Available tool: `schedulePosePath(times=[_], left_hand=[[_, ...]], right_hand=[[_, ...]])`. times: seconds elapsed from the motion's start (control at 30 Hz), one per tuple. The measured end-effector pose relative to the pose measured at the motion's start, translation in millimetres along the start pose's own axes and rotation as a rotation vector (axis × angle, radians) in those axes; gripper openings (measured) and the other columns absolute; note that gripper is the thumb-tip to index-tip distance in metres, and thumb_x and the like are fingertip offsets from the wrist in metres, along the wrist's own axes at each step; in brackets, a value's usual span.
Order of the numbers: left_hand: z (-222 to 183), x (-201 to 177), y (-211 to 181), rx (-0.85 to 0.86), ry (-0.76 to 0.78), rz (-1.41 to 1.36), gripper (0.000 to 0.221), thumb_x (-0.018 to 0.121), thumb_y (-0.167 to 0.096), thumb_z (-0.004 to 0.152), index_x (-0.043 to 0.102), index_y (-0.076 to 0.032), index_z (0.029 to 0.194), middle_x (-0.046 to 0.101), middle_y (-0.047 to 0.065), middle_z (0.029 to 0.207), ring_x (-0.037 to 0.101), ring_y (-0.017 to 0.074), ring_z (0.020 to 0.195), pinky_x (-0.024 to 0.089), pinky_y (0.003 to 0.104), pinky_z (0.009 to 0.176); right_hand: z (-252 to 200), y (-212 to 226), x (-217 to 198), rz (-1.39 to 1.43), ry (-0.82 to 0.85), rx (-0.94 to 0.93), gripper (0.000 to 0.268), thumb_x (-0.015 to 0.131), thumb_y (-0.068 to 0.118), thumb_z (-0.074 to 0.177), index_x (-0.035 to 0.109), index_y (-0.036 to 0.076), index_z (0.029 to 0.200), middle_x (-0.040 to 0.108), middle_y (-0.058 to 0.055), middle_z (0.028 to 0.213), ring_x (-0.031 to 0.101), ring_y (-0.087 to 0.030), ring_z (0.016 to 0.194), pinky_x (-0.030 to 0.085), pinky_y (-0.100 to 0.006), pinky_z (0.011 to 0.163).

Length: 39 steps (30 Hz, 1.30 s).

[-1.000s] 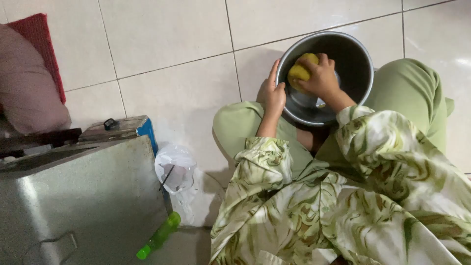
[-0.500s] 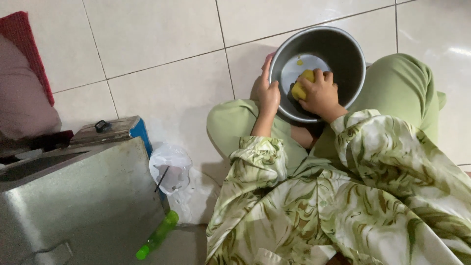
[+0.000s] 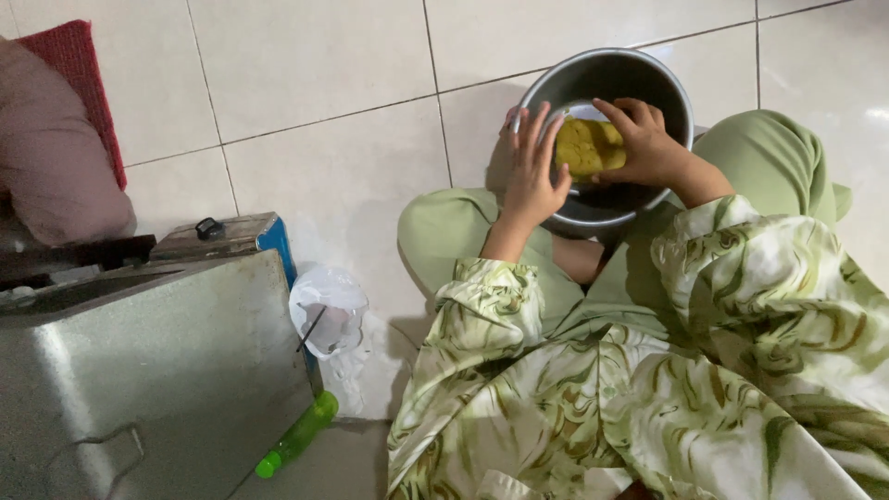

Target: Kneading a yellow dough in a metal bowl while sitting on a tiled floor.

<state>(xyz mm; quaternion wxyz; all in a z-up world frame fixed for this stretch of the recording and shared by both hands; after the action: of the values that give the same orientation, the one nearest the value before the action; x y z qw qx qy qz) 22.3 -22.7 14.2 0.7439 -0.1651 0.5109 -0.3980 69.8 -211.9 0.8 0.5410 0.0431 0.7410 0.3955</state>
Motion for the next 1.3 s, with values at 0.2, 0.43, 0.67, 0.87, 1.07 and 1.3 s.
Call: schedulePosePath(times=[0.2, 0.43, 0.67, 0.87, 1.07, 1.3], left_hand=[[-22.9, 121.0, 65.7, -0.150, 0.757, 0.292, 0.146, 0.096, -0.024, 0.047, -0.005, -0.011, 0.151, -0.001, 0.018, 0.156, 0.009, 0.0393, 0.144, 0.034, 0.058, 0.107], [-3.5, 122.7, 70.1, -0.217, 0.665, 0.237, 0.111, 0.079, 0.004, 0.057, 0.013, -0.010, 0.145, 0.022, 0.018, 0.144, 0.052, 0.0439, 0.115, 0.052, 0.049, 0.098], [1.0, 122.1, 75.3, -0.304, 0.696, 0.216, 0.091, 0.077, -0.002, 0.058, 0.029, -0.018, 0.134, 0.030, 0.013, 0.135, 0.064, 0.0463, 0.090, 0.058, 0.052, 0.084], [14.6, 53.7, 7.2, -0.169, 0.463, 0.138, 0.080, 0.078, 0.006, 0.061, 0.032, -0.007, 0.126, 0.029, 0.018, 0.126, 0.047, 0.0552, 0.109, 0.057, 0.053, 0.082], [0.5, 50.6, 7.3, -0.180, 0.483, 0.170, 0.091, 0.083, 0.000, 0.063, 0.024, -0.006, 0.133, 0.020, 0.021, 0.137, 0.025, 0.0530, 0.129, 0.058, 0.054, 0.084], [-14.8, 95.1, 37.1, -0.176, 0.505, 0.400, 0.107, 0.089, -0.007, 0.056, 0.019, -0.005, 0.136, 0.029, 0.022, 0.130, 0.042, 0.0396, 0.121, 0.061, 0.036, 0.084]], right_hand=[[2.0, -27.6, 66.5, -0.537, -0.078, -0.036, 0.118, 0.081, 0.043, 0.045, 0.029, 0.003, 0.143, 0.038, -0.018, 0.132, 0.042, -0.033, 0.111, 0.035, -0.047, 0.089], [9.7, -45.0, 64.5, -0.291, -0.031, 0.119, 0.124, 0.081, 0.056, 0.038, 0.031, 0.003, 0.138, 0.046, -0.017, 0.116, 0.050, -0.031, 0.107, 0.041, -0.043, 0.092], [9.8, -77.5, 77.8, -0.168, -0.062, 0.179, 0.102, 0.081, 0.042, 0.041, 0.043, 0.014, 0.132, 0.045, -0.013, 0.106, 0.055, -0.043, 0.089, 0.045, -0.050, 0.081], [-12.2, 9.8, 2.8, -0.155, -0.144, 0.057, 0.093, 0.084, 0.014, 0.048, 0.043, 0.012, 0.132, 0.042, -0.014, 0.110, 0.043, -0.046, 0.106, 0.051, -0.049, 0.077], [-21.1, 18.6, 15.2, -0.270, -0.137, -0.046, 0.090, 0.085, 0.013, 0.051, 0.041, 0.015, 0.129, 0.035, -0.012, 0.116, 0.037, -0.041, 0.112, 0.054, -0.045, 0.082], [7.2, -2.0, 40.1, -0.049, 0.020, 0.147, 0.122, 0.089, 0.024, 0.045, 0.021, 0.012, 0.145, 0.038, -0.028, 0.120, 0.049, -0.057, 0.104, 0.045, -0.061, 0.090]])
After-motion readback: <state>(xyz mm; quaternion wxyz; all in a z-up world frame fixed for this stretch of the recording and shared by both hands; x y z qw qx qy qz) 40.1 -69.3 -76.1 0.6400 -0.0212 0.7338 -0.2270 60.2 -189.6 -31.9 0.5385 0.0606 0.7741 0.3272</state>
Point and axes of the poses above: each hand's wrist, its own z-axis towards the middle knuckle, its own x-axis out of the palm, y = z × x, the point moved 3 cm from there along z, towards the middle knuckle
